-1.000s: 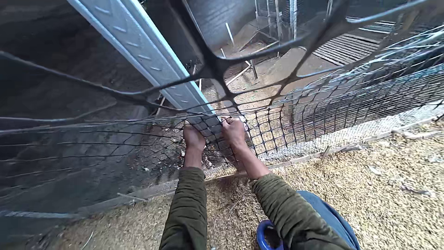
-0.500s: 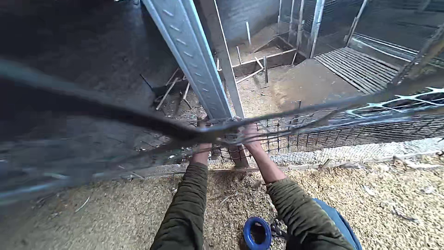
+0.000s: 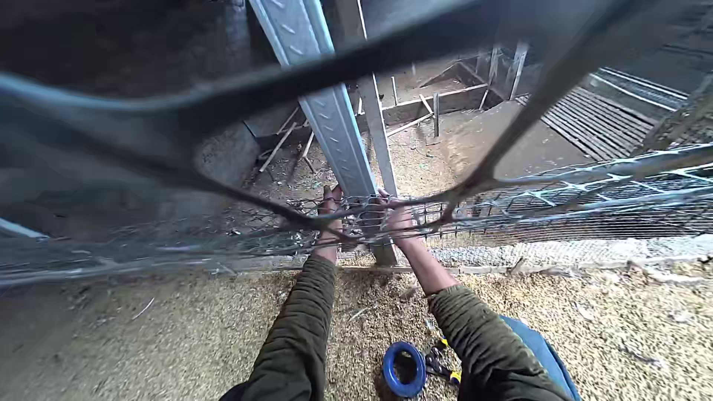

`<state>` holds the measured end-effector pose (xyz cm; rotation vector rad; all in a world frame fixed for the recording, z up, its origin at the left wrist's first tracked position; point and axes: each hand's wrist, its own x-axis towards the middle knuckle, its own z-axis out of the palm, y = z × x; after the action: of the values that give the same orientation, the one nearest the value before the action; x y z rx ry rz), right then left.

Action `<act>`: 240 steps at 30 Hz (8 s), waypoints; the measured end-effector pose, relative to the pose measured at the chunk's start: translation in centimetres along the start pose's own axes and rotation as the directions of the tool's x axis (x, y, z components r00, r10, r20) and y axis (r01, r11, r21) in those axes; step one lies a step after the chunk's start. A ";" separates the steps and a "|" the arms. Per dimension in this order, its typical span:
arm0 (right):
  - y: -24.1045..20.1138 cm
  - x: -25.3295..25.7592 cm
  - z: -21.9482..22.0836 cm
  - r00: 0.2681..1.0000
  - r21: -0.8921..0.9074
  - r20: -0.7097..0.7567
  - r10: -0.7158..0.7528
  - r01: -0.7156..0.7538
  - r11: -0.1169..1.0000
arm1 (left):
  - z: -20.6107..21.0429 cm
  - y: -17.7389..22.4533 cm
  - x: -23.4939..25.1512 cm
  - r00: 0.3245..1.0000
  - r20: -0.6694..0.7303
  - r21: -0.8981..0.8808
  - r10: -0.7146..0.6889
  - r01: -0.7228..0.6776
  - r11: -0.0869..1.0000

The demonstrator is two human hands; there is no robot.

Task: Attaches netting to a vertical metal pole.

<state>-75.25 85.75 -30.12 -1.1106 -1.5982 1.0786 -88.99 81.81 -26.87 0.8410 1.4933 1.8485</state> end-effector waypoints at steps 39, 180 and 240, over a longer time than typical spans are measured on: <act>-2.1 1.6 2.8 0.981 0.134 -0.102 0.168 -0.153 0.979 | 0.9 -0.5 4.7 0.997 -0.046 -0.020 -0.064 0.064 0.998; -1.3 4.0 3.1 0.983 -0.056 -0.175 0.055 -0.066 0.996 | -0.9 -1.5 7.5 0.950 0.312 0.230 -0.017 -0.058 0.972; 4.7 -4.7 1.6 0.954 -0.192 0.168 -0.250 0.280 0.941 | -0.8 -2.1 -2.9 0.951 -0.269 -0.006 -0.150 0.154 0.988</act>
<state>-74.95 82.00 -35.81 -0.9356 -1.9509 0.8348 -87.71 79.45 -29.39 0.4782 1.6880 1.8934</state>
